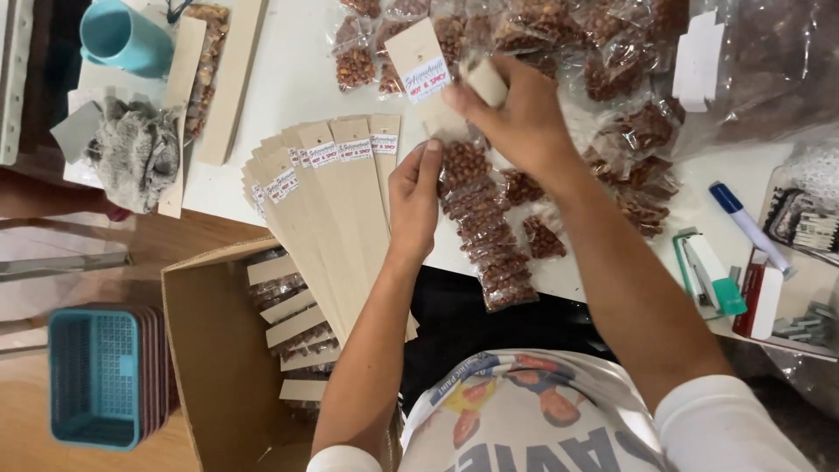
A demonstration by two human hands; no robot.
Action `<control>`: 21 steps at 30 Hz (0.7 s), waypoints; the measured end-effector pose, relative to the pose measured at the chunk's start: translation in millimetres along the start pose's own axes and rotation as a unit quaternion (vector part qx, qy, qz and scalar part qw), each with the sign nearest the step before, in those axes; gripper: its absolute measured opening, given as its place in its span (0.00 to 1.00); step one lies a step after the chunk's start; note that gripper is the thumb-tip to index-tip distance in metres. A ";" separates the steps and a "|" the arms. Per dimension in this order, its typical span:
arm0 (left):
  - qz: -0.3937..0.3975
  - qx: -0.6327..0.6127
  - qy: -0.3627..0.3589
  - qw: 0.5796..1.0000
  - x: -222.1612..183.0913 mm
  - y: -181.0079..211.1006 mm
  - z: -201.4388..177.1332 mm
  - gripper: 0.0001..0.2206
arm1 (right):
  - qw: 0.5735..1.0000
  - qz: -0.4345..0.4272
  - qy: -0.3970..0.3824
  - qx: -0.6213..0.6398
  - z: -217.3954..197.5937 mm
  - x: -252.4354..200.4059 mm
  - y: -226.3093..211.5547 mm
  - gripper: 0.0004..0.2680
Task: Stapling small plastic bags filled with nuts onto cardboard display strips for retail.
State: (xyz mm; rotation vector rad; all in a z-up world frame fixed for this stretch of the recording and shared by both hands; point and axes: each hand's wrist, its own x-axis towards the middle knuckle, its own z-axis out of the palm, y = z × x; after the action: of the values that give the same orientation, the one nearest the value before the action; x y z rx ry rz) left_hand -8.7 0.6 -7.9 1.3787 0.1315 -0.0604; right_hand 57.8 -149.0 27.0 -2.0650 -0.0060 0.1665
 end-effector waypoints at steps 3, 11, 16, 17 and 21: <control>0.034 0.071 0.001 0.997 -5.1 2.7 1.6 0.17 | 0.952 0.030 0.035 0.303 18.7 3.8 -12.8 0.19; 0.054 0.171 -0.015 0.984 -6.9 -27.3 -4.1 0.15 | 0.938 0.009 0.057 0.341 41.5 20.9 -5.2 0.23; -0.015 0.048 0.068 0.996 6.2 -38.5 -14.4 0.17 | 0.965 -0.203 0.101 -0.133 40.8 54.7 61.6 0.14; -0.083 -0.074 0.105 0.988 13.4 -48.8 -19.9 0.11 | 0.934 -0.180 0.044 -0.304 34.7 56.8 67.9 0.05; -0.206 -0.191 0.160 0.946 23.4 -51.4 -28.4 0.33 | 0.847 -0.329 0.184 -0.375 27.6 57.8 107.4 0.17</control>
State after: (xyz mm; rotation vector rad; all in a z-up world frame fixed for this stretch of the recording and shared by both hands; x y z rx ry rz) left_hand 6.7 19.5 -66.3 0.9455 0.6706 -0.1522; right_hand 104.6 -172.1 -86.6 -2.6941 -0.6282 -0.7757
